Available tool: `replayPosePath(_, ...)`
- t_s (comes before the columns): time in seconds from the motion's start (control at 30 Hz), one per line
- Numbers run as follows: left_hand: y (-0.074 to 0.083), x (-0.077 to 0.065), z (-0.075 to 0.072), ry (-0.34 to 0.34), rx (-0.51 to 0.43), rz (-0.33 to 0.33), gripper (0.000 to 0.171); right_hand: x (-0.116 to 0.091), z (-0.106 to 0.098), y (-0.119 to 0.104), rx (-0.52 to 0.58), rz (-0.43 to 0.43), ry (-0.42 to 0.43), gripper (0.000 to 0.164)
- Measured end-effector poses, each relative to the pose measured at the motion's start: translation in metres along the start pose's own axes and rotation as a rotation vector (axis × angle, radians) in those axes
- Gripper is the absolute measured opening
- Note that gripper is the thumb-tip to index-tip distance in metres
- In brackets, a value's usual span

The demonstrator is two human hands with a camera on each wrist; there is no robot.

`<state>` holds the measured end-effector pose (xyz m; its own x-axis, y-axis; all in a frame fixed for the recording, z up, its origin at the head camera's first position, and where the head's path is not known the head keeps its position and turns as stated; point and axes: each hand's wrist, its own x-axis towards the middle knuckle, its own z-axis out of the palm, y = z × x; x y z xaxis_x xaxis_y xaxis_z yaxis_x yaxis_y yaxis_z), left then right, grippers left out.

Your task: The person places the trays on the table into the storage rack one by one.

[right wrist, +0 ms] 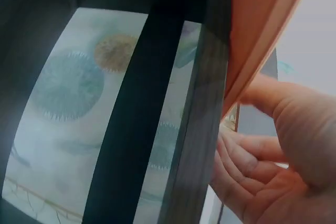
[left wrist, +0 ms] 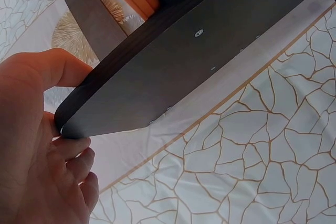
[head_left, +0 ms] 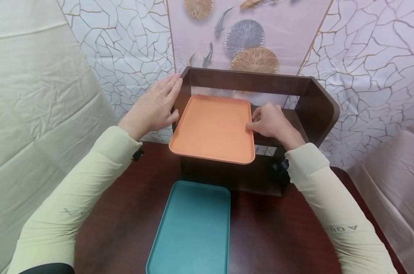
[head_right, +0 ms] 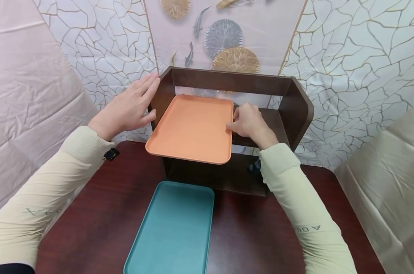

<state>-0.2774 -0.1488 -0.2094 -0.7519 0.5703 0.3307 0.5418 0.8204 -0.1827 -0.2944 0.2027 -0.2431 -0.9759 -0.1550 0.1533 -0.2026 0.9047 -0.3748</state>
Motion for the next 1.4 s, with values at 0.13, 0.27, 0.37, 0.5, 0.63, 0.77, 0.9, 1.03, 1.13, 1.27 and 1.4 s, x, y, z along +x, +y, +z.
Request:
replayPosePath(0.13, 0.001, 0.002, -0.001, -0.006, -0.005, 0.001, 0.078, -0.01, -0.005, 0.003, -0.042, -0.082, -0.013, 0.041)
replayPosePath(0.27, 0.001, 0.002, -0.001, -0.002, -0.005, 0.005, 0.078, -0.021, -0.015, 0.004, -0.109, -0.165, -0.043, 0.047)
replayPosePath(0.37, 0.0, 0.001, -0.001, 0.003, -0.012, 0.006, 0.077, -0.032, -0.023, 0.005, -0.178, -0.213, -0.054, 0.055)
replayPosePath(0.5, -0.001, -0.001, -0.001, 0.002, -0.028, 0.006, 0.077, -0.051, -0.037, 0.007, -0.249, -0.233, -0.047, 0.067)
replayPosePath(0.63, -0.001, -0.001, -0.001, 0.003, -0.027, 0.005, 0.078, -0.072, -0.053, 0.012, -0.288, -0.242, -0.025, 0.075)
replayPosePath(0.77, -0.001, -0.001, -0.001, -0.001, -0.021, 0.002, 0.078, -0.09, -0.068, 0.021, -0.331, -0.254, -0.017, 0.081)
replayPosePath(0.9, -0.002, -0.001, -0.002, -0.004, -0.023, 0.007, 0.079, -0.103, -0.081, 0.033, -0.358, -0.274, 0.008, 0.085)
replayPosePath(1.03, -0.004, -0.003, -0.002, 0.003, -0.024, 0.009, 0.078, -0.108, -0.086, 0.046, -0.371, -0.289, 0.073, 0.086)
replayPosePath(1.13, -0.004, -0.004, -0.002, 0.004, -0.023, 0.01, 0.078, -0.11, -0.088, 0.057, -0.39, -0.284, 0.102, 0.086)
replayPosePath(1.27, -0.002, -0.002, -0.003, -0.01, -0.024, 0.008, 0.079, -0.112, -0.088, 0.071, -0.411, -0.263, 0.121, 0.087)
replayPosePath(1.4, 0.0, -0.001, -0.005, -0.023, -0.029, 0.007, 0.08, -0.114, -0.087, 0.082, -0.412, -0.254, 0.152, 0.087)
